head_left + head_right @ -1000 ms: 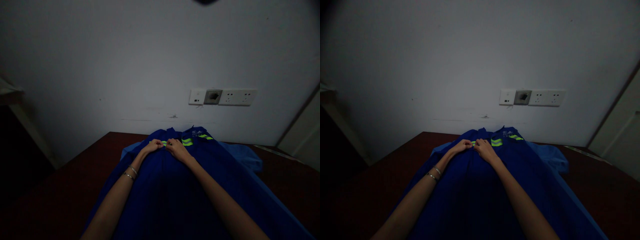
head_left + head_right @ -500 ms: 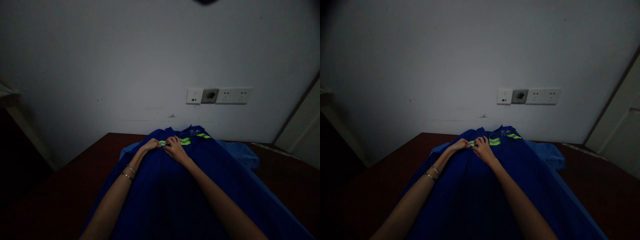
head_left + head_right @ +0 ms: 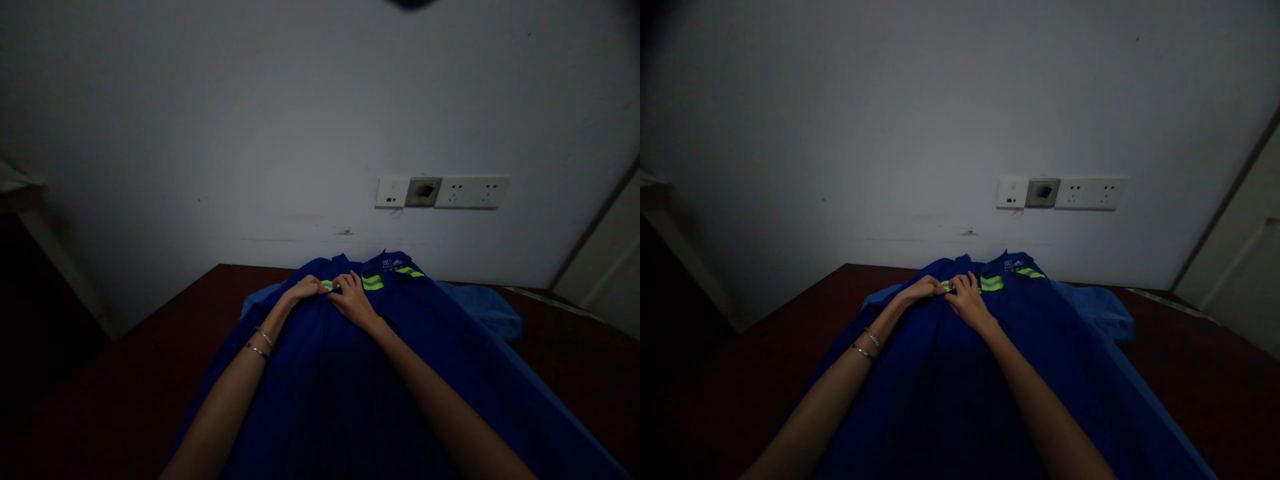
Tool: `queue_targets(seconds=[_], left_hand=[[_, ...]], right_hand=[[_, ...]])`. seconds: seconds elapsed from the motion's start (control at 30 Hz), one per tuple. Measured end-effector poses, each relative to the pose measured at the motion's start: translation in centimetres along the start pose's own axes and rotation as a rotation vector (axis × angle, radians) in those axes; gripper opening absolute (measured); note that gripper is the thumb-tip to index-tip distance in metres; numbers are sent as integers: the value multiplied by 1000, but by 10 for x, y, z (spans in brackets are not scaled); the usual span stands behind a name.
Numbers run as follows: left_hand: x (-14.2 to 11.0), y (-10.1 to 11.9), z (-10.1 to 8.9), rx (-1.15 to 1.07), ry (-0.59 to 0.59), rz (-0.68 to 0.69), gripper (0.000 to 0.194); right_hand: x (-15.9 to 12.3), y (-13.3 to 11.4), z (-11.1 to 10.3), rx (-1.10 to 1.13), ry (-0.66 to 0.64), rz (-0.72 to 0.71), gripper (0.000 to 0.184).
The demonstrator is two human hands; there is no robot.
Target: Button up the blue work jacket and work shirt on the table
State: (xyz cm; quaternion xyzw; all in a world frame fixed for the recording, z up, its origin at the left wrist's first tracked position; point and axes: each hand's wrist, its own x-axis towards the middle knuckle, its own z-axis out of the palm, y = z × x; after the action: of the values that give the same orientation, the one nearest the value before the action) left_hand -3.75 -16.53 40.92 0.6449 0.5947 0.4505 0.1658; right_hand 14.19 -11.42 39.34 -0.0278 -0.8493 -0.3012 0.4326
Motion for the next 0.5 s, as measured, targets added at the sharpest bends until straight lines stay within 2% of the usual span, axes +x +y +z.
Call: queue_targets(seconds=[0.13, 0.23, 0.37, 0.5], left_hand=[[6, -6, 0, 39, 48, -51, 18], [6, -8, 0, 155, 59, -62, 21], [1, -7, 3, 400, 0, -87, 24], [-2, -9, 7, 466, -1, -119, 24]], right_hand=[[0, 0, -1, 1, -23, -34, 12], [-2, -1, -3, 70, -3, -33, 12], [0, 3, -9, 159, 88, 37, 20], [9, 17, -28, 175, 237, 164, 23]])
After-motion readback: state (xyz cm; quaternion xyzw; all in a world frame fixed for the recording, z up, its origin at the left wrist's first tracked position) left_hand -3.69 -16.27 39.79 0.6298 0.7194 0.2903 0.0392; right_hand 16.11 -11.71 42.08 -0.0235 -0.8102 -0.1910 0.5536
